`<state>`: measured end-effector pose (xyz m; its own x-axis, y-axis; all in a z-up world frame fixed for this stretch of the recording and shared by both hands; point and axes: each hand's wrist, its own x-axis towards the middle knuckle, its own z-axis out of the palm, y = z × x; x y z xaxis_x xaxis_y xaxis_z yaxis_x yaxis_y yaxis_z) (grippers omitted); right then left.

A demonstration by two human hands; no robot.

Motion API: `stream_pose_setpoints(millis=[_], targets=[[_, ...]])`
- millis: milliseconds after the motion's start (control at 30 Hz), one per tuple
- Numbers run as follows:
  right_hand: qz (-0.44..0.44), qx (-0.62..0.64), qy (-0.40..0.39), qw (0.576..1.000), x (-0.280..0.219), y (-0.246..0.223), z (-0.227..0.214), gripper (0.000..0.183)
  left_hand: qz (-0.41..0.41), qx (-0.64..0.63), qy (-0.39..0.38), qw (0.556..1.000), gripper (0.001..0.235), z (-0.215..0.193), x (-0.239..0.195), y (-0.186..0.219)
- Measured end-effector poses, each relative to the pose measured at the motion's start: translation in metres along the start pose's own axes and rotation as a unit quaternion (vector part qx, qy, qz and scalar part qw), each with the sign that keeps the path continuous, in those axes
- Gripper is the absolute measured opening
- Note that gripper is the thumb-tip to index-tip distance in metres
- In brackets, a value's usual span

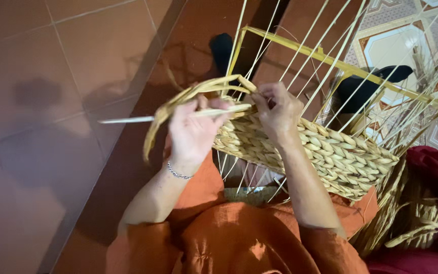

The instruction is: The person weaves a basket by hand, interlacing dried palm leaves through a yellow metal frame. They repeatedly pull and tuck the leaves to build up the basket's side walls.

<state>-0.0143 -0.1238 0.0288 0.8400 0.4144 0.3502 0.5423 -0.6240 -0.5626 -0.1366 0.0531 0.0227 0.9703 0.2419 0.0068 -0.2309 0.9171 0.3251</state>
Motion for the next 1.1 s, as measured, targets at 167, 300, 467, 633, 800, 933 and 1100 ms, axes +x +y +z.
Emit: stream_pose_setpoints(millis=[167, 300, 467, 633, 800, 933, 1100], targets=[[-0.013, -0.031, -0.043, 0.999, 0.004, -0.011, -0.009, 0.009, 0.151, 0.141, -0.107, 0.972, 0.051, 0.019, 0.016, 0.039], [-0.184, -0.070, -0.060, 0.979, 0.007, -0.017, -0.023, 0.018, 0.251, 0.501, -0.135, 0.818, 0.099, 0.010, 0.052, 0.053], [-0.119, -0.059, -0.124, 0.983, 0.001, -0.016, -0.023, 0.018, 0.179, 0.879, -0.110, 0.429, 0.096, -0.016, 0.063, 0.056], [-0.095, -0.047, -0.051, 0.993, 0.001, -0.001, -0.009, 0.018, 0.112, 0.881, -0.148, 0.436, 0.025, -0.047, 0.060, 0.051], [0.022, -0.003, -0.043, 0.999, -0.006, 0.027, 0.008, 0.037, 0.081, 0.818, -0.162, 0.546, 0.016, -0.072, 0.049, 0.051], [-0.020, 0.075, 0.002, 0.997, -0.013, 0.025, 0.011, 0.023, 0.148, 0.841, -0.135, 0.502, 0.015, -0.057, 0.038, 0.057], [0.000, 0.152, 0.008, 0.988, -0.014, 0.001, -0.002, 0.008, 0.270, 0.817, -0.147, 0.488, 0.043, -0.008, 0.042, 0.045]])
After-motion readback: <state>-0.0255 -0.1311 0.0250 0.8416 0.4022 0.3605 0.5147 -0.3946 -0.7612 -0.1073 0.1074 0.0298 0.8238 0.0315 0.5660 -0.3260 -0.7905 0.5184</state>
